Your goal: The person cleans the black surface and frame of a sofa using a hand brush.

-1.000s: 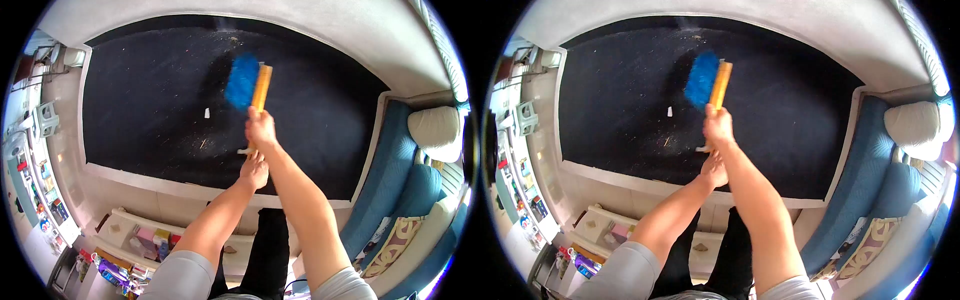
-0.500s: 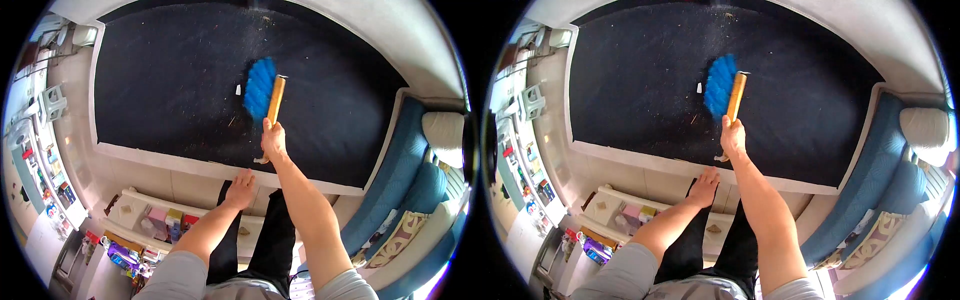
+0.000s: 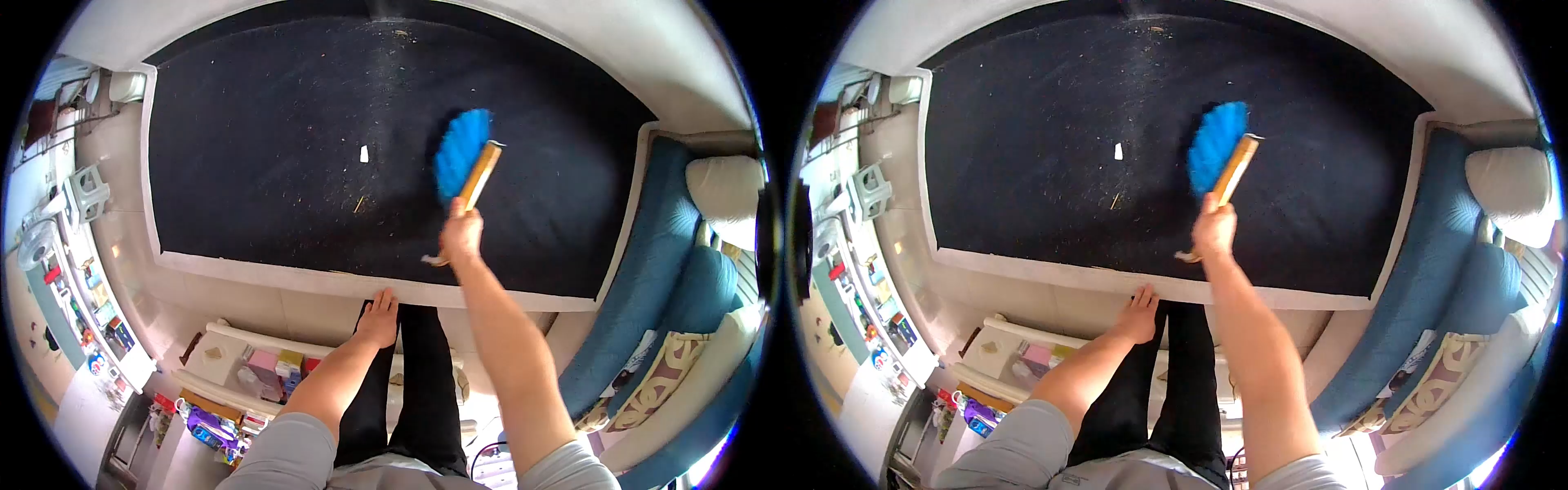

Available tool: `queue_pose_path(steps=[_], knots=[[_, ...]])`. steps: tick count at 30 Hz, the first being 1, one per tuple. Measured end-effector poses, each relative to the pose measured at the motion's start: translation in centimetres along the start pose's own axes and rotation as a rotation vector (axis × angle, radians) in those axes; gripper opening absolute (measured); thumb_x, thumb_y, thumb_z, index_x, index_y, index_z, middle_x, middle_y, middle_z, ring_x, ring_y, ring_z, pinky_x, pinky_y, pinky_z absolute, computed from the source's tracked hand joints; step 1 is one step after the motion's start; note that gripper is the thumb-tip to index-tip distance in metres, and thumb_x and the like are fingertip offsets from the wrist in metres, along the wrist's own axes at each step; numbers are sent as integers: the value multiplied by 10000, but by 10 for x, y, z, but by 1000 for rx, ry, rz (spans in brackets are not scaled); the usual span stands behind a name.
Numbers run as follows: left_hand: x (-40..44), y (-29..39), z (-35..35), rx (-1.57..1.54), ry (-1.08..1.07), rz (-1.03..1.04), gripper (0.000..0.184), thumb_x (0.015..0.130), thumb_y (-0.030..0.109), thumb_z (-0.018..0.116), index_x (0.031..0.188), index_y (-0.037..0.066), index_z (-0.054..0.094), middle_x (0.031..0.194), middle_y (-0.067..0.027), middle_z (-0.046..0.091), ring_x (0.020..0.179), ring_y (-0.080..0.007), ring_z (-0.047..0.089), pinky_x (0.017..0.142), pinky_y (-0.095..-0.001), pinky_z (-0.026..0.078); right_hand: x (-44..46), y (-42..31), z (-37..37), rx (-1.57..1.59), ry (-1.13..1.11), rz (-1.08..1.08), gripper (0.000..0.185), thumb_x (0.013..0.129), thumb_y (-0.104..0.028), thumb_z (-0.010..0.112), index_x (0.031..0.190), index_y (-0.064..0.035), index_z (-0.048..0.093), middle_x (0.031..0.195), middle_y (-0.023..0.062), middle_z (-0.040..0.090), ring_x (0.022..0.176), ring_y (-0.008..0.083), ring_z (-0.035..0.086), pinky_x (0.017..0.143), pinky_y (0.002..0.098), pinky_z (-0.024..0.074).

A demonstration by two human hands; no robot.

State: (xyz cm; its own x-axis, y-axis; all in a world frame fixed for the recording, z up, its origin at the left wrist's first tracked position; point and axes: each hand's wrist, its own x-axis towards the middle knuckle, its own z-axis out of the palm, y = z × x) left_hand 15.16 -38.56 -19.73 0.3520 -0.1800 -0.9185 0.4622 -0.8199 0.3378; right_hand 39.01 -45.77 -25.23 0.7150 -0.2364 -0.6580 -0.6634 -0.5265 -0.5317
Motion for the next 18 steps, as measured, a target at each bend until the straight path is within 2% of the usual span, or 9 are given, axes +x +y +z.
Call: queue_pose_path(steps=[1, 3, 5, 8, 11, 13, 15, 17, 18], knots=[[2, 1, -2, 5, -19, -12, 696, 880, 85, 491, 1518, 3, 223, 1625, -161, 92, 1499, -337, 117, 1195, -471, 215, -16, -11, 13, -68, -86, 52, 432, 986, -357, 556, 946, 72, 584, 787, 243, 659, 756, 388, 672, 690, 471, 518], [4, 4, -4, 19, -62, -28, 726, 873, 87, 479, 1531, 4, 182, 1631, -156, 70, 1503, -333, 97, 1197, -470, 209, -55, -35, 31, -185, -241, -14, 417, 985, -366, 550, 975, 50, 582, 847, 276, 667, 840, 434, 677, 706, 467, 517], [7, 6, -4, 34, -100, -44, 744, 870, 97, 481, 1534, 0, 160, 1634, -157, 50, 1507, -330, 76, 1200, -473, 201, -76, -53, 35, -135, -330, 10, 420, 972, -383, 568, 996, 36, 574, 899, 284, 667, 912, 456, 665, 753, 467, 518], [8, 11, -9, 55, -160, -89, 763, 867, 107, 486, 1539, -2, 140, 1638, -156, 26, 1509, -331, 64, 1201, -478, 193, -75, -58, 14, -58, -500, -78, 407, 989, -378, 564, 973, 29, 567, 788, 195, 653, 659, 320, 656, 607, 423, 512], [16, 13, -7, 70, -162, -114, 770, 870, 107, 487, 1543, -2, 128, 1639, -156, 12, 1509, -335, 64, 1201, -483, 188, -49, -40, -11, -191, -331, -422, 356, 993, -370, 566, 949, -17, 542, 729, 111, 602, 562, 198, 597, 501, 355, 477], [14, 14, 1, 80, -145, -117, 769, 873, 102, 485, 1545, -1, 125, 1640, -156, 10, 1510, -336, 66, 1201, -483, 187, -9, -26, -33, 67, -287, -297, 303, 994, -357, 570, 957, -62, 518, 663, 35, 532, 503, 119, 527, 432, 290, 427], [15, 14, 2, 107, -115, -108, 765, 876, 95, 483, 1546, 1, 127, 1640, -157, 15, 1510, -337, 68, 1201, -481, 187, 8, -58, -85, 344, -245, -73, 293, 986, -335, 594, 1025, -57, 511, 645, 59, 545, 499, 151, 540, 458, 341, 470], [12, 13, -4, 122, -132, -101, 767, 876, 90, 489, 1547, 5, 128, 1641, -153, 15, 1511, -332, 66, 1202, -479, 185, 55, -42, -113, 422, -48, -136, 288, 990, -358, 582, 987, -83, 495, 635, 31, 523, 451, 106, 493, 397, 276, 426], [11, 13, -4, 130, -145, -94, 768, 877, 88, 493, 1548, 6, 129, 1641, -151, 15, 1512, -330, 64, 1203, -479, 184, 72, -40, -129, 446, 16, -101, 297, 994, -369, 568, 986, -83, 490, 634, 35, 520, 451, 116, 494, 401, 283, 433]])
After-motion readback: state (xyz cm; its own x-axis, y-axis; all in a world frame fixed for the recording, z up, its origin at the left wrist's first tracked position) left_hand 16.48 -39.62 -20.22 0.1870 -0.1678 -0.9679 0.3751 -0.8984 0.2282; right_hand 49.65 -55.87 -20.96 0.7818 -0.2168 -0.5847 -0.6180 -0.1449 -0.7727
